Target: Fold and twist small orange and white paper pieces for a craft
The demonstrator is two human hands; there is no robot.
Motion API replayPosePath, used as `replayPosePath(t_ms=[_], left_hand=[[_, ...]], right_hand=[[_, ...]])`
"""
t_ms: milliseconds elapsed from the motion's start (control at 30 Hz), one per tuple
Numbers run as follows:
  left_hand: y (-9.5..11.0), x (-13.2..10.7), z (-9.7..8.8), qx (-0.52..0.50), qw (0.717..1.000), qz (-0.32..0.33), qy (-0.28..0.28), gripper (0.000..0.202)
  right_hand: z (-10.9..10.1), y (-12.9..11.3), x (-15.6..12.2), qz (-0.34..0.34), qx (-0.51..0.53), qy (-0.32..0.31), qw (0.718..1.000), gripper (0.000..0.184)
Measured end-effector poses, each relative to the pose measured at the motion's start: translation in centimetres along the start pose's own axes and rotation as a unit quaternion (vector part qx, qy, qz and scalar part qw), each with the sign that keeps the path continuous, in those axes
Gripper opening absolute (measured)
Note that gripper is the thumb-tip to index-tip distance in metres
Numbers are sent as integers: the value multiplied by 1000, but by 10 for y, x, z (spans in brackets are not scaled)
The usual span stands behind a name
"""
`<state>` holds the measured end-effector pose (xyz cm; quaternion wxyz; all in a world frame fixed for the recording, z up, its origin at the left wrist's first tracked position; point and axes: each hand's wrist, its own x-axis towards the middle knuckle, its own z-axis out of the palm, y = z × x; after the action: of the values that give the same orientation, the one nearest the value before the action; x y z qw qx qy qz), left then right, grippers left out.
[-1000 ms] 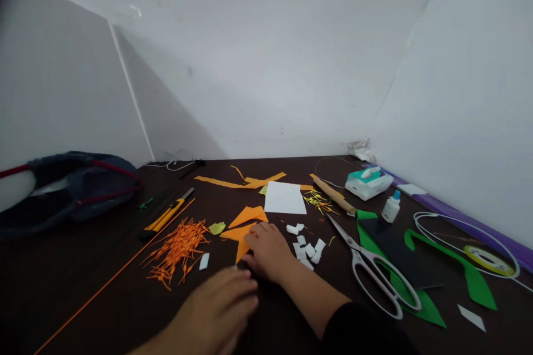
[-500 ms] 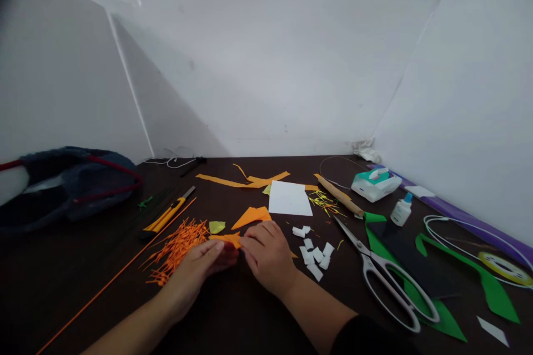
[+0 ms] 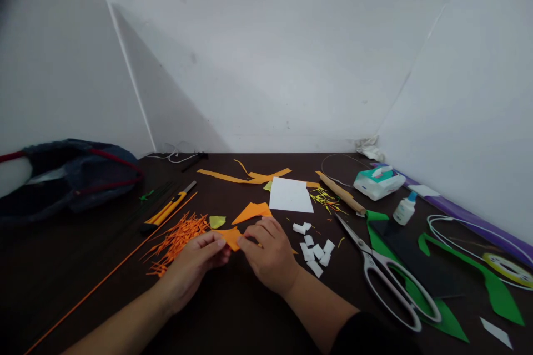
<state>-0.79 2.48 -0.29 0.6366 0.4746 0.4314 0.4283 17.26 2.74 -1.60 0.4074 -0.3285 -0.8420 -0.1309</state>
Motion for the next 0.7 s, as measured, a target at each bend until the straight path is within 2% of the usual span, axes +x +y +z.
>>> replayPosePath(t_ms=[333, 467, 567, 700], left_hand=[[0, -1, 4, -11, 1000, -2, -12, 16], [-3, 0, 3, 23, 999, 24, -15, 17], [-5, 1, 3, 77, 996, 53, -8, 17], [-3, 0, 7, 132, 988, 79, 6, 16]], right_hand=[[-3, -2, 1, -5, 2, -7, 1000, 25], [-3, -1, -1, 5, 53, -32, 998, 22], [-1, -3, -2, 51, 134, -38, 989, 26], [2, -7, -3, 127, 231, -25, 964, 19]])
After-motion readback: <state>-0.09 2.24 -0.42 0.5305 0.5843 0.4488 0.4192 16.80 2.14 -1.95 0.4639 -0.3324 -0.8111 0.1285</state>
